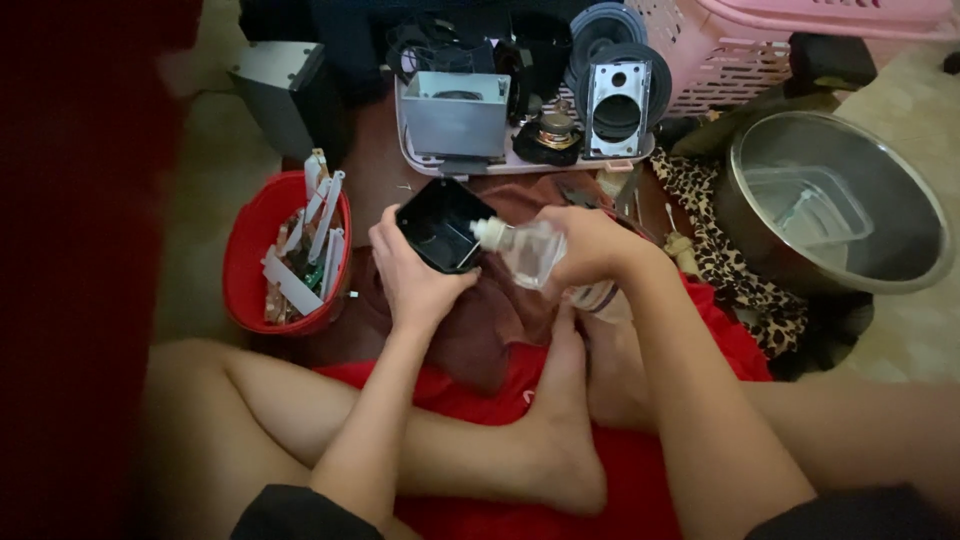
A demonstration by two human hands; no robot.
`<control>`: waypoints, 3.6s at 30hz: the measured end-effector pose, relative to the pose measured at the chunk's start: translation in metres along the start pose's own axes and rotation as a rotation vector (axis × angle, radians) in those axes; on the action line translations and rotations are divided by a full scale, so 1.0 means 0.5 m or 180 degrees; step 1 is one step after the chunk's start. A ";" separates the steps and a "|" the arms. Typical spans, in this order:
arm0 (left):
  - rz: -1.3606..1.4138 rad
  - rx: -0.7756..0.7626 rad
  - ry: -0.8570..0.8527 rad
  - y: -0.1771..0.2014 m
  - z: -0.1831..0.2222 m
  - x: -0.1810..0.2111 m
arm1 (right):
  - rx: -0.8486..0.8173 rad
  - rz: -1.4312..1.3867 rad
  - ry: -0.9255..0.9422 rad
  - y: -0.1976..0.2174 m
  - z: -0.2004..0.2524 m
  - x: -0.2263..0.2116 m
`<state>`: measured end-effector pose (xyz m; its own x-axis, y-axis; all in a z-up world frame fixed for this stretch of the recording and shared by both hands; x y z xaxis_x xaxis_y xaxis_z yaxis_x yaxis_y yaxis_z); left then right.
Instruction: Cleaning a small black plastic speaker housing using a screwdriver, brush, and cleaning solution.
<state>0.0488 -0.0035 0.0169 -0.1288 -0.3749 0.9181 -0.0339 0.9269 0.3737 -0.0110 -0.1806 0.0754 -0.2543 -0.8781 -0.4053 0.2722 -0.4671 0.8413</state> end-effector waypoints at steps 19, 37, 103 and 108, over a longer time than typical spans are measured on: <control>-0.2488 -0.1333 0.0068 -0.078 0.112 -0.069 | 0.2334 -0.1680 0.0683 0.097 -0.014 -0.006; -0.2193 -0.2033 -0.1256 -0.084 0.052 -0.102 | 0.1690 -0.1616 0.1798 0.043 -0.450 -0.237; -0.1891 -0.2451 -0.1100 -0.375 0.095 0.131 | 0.3912 -0.1010 -0.1923 0.087 -0.013 0.492; -0.1790 -0.2127 -0.1196 -0.357 0.102 0.136 | 0.4210 -0.0925 -0.2330 0.135 0.002 0.578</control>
<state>-0.0043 -0.1936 0.0057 -0.5805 -0.6252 0.5216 0.3709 0.3672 0.8530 -0.0668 -0.4657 0.0155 -0.6442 -0.3495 -0.6804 -0.7569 0.1629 0.6329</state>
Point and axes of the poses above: each hand's wrist, its own z-axis away from the middle knuckle, its own y-axis out of the back of the hand, x = y × z, the point moved 5 cm from there along -z, towards the middle knuckle, and after that the axes turned 10 degrees about y, right-handed, at the moved point
